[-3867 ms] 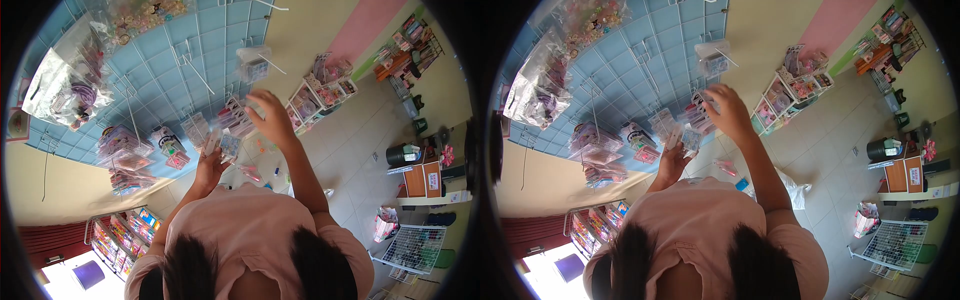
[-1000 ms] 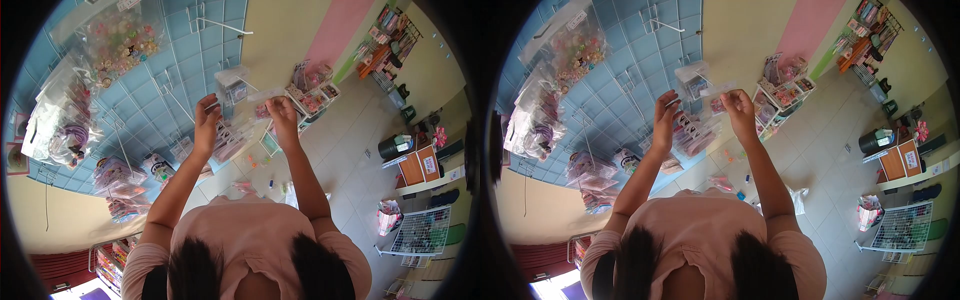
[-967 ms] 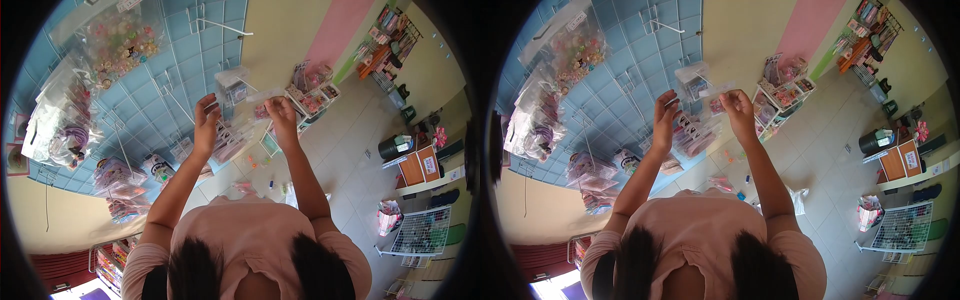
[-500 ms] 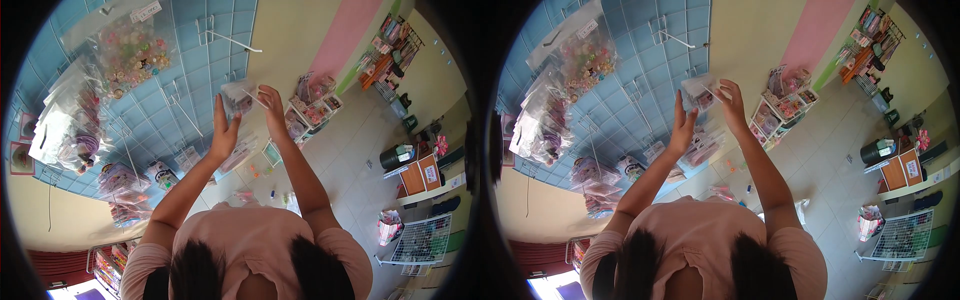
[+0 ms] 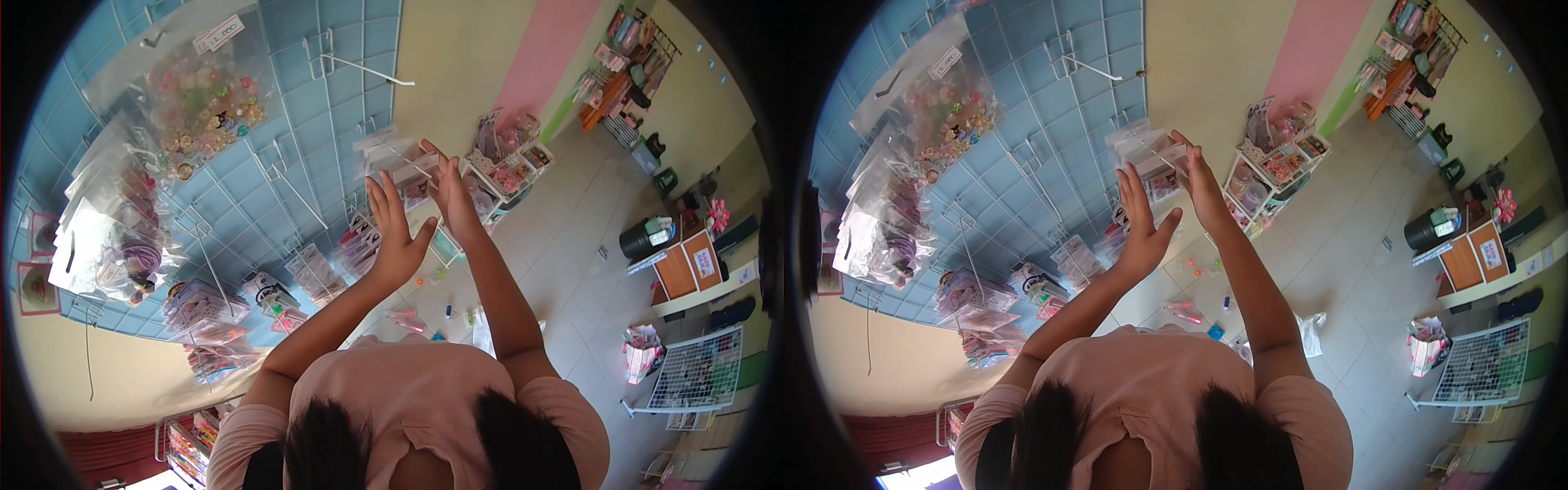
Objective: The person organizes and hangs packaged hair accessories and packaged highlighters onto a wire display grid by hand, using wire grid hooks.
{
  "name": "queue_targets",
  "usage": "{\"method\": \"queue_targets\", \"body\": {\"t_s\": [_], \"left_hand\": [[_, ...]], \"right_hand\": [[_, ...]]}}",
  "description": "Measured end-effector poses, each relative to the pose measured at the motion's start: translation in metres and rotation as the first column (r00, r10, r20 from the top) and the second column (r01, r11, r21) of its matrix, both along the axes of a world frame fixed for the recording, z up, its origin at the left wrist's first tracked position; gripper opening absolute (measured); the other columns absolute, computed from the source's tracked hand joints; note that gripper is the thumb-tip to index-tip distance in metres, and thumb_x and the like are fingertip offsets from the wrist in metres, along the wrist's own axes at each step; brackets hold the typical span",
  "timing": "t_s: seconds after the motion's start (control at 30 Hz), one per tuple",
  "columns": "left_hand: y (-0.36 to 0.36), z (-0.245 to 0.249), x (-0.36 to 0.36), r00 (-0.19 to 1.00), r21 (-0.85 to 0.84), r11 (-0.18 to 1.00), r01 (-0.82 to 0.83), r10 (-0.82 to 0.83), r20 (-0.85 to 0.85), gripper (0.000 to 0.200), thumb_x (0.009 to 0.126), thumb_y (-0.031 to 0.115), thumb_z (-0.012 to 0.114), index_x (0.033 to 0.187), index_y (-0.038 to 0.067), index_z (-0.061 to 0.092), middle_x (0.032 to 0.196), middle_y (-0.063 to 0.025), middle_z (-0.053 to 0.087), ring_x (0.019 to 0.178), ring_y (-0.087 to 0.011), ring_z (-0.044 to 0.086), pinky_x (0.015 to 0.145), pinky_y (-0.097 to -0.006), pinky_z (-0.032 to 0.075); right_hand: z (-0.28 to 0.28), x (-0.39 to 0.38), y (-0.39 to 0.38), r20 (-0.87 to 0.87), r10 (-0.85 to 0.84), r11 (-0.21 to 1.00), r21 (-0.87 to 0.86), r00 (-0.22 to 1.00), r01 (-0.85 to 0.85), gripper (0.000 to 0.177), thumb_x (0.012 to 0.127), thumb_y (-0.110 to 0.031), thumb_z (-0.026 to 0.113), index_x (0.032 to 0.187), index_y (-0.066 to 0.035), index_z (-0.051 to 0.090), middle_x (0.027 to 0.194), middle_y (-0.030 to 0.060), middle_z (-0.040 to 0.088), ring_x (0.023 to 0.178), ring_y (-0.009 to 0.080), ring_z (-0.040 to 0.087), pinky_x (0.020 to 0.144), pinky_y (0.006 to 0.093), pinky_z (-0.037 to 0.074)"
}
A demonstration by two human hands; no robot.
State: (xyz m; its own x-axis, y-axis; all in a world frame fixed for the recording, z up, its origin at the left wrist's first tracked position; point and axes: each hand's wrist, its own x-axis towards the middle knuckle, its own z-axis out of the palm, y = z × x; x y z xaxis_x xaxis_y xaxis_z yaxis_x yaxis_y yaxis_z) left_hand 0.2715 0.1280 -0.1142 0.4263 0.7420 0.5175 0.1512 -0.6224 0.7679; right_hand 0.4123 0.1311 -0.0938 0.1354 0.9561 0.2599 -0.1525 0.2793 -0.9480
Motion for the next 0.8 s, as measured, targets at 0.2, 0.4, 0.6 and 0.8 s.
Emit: {"method": "queue_targets", "body": {"t_s": [0.2, 0.4, 0.6, 0.8], "left_hand": [[-0.01, -0.018, -0.008, 0.991, -0.043, 0.991, 0.129, -0.13, -0.012, 0.093, 0.084, 0.015, 0.058, 0.14, 0.0, -0.014, 0.144, -0.0303, -0.015, 0.136, -0.0386, -0.014, 0.108, -0.0447, -0.002], [-0.019, -0.057, -0.031, 0.97, -0.215, 0.95, 0.225, -0.239, -0.041, 0.093, 0.083, 0.015, 0.061, 0.141, 0.001, -0.012, 0.143, -0.0323, -0.014, 0.136, -0.0439, -0.007, 0.108, -0.0482, 0.006], [-0.035, -0.104, -0.058, 0.941, -0.324, 0.91, 0.261, -0.314, -0.124, 0.088, 0.083, 0.013, 0.06, 0.143, 0.003, -0.003, 0.147, -0.0272, -0.005, 0.138, -0.039, -0.003, 0.109, -0.0455, 0.008], [-0.072, -0.145, -0.084, 0.876, -0.693, 0.641, 0.329, -0.481, -0.029, 0.072, 0.085, 0.008, 0.055, 0.144, 0.011, 0.013, 0.149, -0.0157, 0.008, 0.137, -0.0324, 0.014, 0.107, -0.0468, 0.02]], "right_hand": [[-0.011, 0.005, -0.015, 0.073, -0.066, 0.997, -0.039, 0.995, 0.069, 0.076, 0.089, -0.065, 0.022, 0.142, -0.01, 0.023, 0.143, 0.0098, 0.029, 0.131, 0.0237, 0.027, 0.106, 0.0397, 0.02], [-0.043, 0.005, -0.043, 0.049, -0.163, 0.967, -0.192, 0.985, 0.17, 0.068, 0.093, -0.057, 0.025, 0.139, -0.007, 0.029, 0.137, 0.0118, 0.039, 0.125, 0.0252, 0.039, 0.103, 0.0382, 0.03], [-0.086, 0.003, -0.08, -0.021, -0.356, 0.895, -0.297, 0.934, 0.334, 0.061, 0.093, -0.056, 0.03, 0.121, -0.007, 0.05, 0.116, 0.0077, 0.058, 0.103, 0.0197, 0.056, 0.089, 0.0351, 0.042], [-0.183, -0.026, -0.138, 0.05, -0.554, 0.701, -0.51, 0.831, 0.498, 0.042, 0.091, -0.04, 0.05, 0.109, -0.003, 0.057, 0.102, 0.007, 0.064, 0.092, 0.0171, 0.061, 0.081, 0.0315, 0.045]]}}
